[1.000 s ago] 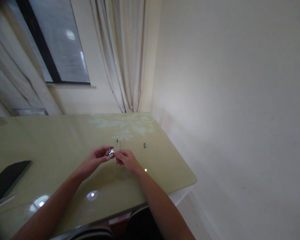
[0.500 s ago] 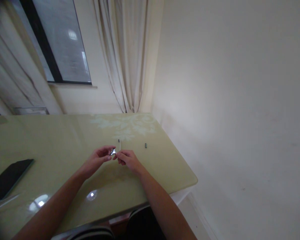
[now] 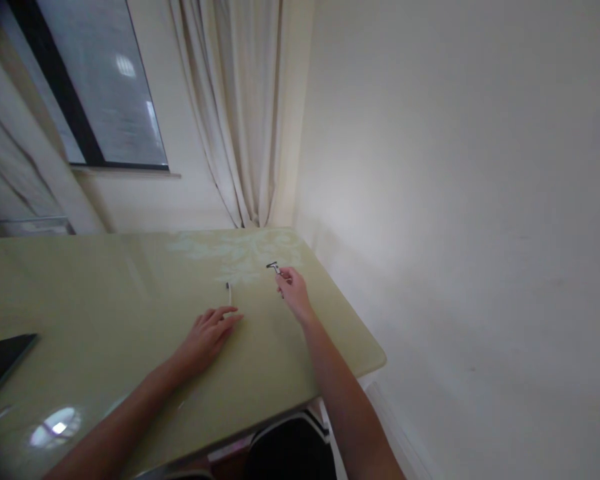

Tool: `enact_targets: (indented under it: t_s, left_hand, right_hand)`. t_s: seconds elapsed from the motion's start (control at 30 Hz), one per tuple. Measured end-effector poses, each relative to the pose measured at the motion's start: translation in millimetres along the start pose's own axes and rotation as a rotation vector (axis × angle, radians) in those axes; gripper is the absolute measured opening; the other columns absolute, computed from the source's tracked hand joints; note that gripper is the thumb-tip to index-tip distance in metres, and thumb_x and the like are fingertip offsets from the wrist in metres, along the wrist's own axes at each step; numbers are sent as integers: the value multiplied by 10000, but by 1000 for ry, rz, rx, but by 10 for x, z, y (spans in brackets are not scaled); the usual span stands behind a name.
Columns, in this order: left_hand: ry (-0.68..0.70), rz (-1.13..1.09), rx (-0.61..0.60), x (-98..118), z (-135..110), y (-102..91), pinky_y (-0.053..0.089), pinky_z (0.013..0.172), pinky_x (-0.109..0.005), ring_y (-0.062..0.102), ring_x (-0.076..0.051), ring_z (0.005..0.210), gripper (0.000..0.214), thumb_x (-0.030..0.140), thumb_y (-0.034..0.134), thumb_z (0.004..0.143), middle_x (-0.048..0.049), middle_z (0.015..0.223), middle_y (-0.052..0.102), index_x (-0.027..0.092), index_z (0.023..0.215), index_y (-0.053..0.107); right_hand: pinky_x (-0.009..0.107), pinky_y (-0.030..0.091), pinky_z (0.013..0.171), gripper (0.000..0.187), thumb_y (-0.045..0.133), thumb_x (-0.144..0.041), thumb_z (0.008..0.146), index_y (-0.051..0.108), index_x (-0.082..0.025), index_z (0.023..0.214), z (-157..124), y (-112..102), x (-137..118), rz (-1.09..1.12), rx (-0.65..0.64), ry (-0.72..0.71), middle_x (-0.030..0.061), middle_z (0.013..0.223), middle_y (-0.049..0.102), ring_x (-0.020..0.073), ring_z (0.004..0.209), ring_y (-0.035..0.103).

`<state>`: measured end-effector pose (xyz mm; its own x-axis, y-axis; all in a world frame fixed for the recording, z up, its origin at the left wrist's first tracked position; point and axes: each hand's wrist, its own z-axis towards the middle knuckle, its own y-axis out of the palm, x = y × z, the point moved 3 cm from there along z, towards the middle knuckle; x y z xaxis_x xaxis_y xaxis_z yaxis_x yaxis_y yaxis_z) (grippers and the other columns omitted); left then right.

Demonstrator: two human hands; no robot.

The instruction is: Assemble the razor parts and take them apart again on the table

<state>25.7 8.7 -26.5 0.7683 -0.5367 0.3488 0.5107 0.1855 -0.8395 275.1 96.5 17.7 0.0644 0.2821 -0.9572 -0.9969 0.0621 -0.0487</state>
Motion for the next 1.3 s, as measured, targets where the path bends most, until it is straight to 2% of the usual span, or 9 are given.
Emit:
enact_targets:
  t_s: [0.13,0.27,0.37,0.47,0.7,0.87,1.03,1.2,1.3]
  left_hand:
    - [-37,145,-23,36,-16,-48,461,1012,-481,587,-310,1203,356,363,487,1017,-113,1362,644,246,1322,629]
    - [-202,233,-43,89,10,-136,487,905,-418,662,-298,1039,430,589,509,970,-122,1127,697,200,1121,617]
    - [-347,281,-121,137,25,-165,472,770,-372,689,-282,886,445,627,455,972,-103,967,712,205,1019,587]
    - [-414,317,-180,173,31,-179,436,704,-354,689,-279,817,465,647,413,975,-91,879,712,212,926,569]
    - [-438,395,-240,179,49,-174,419,699,-347,689,-267,813,519,667,365,975,-96,921,717,211,864,587]
    - [-494,384,-268,226,83,-182,435,701,-349,703,-281,841,513,636,350,985,-105,961,733,207,883,611]
    - [-513,359,-264,241,75,-161,427,696,-350,707,-284,849,437,515,349,1009,-107,972,744,208,882,633]
    - [-604,321,-241,148,56,-269,354,630,-328,697,-276,801,374,395,360,1006,-123,932,753,210,854,647]
    - [-593,307,-119,211,110,-402,305,606,-316,669,-237,733,396,400,337,1030,-95,876,741,216,829,625]
  right_hand:
    - [321,500,760,206,640,-324,805,751,-186,910,138,-401,210,-440,172,-8,58,873,707,207,807,653]
    - [327,489,816,246,580,-328,877,773,-188,935,84,-540,400,-560,148,32,72,908,754,225,866,673]
    - [305,478,795,252,548,-316,928,760,-190,982,50,-559,454,-592,134,41,65,876,755,210,835,672]
    - [302,464,773,219,538,-268,947,731,-183,1005,56,-563,478,-677,155,59,80,878,741,210,812,665]
    - [301,452,815,188,505,-156,940,677,-163,1016,64,-465,461,-855,199,59,119,1042,665,215,908,631]
    - [289,415,709,197,502,-151,959,658,-189,1074,8,-304,402,-980,188,86,104,1069,637,204,856,614]
    - [289,417,712,195,522,-147,942,671,-204,1055,-14,-271,357,-983,199,85,94,1038,643,213,888,606]
    - [304,444,793,168,524,-229,947,679,-184,994,-84,-237,204,-815,241,-107,99,990,650,224,928,601]
    - [286,434,718,333,467,-409,1013,685,-188,893,-176,-35,140,-539,90,-167,51,800,639,189,769,587]
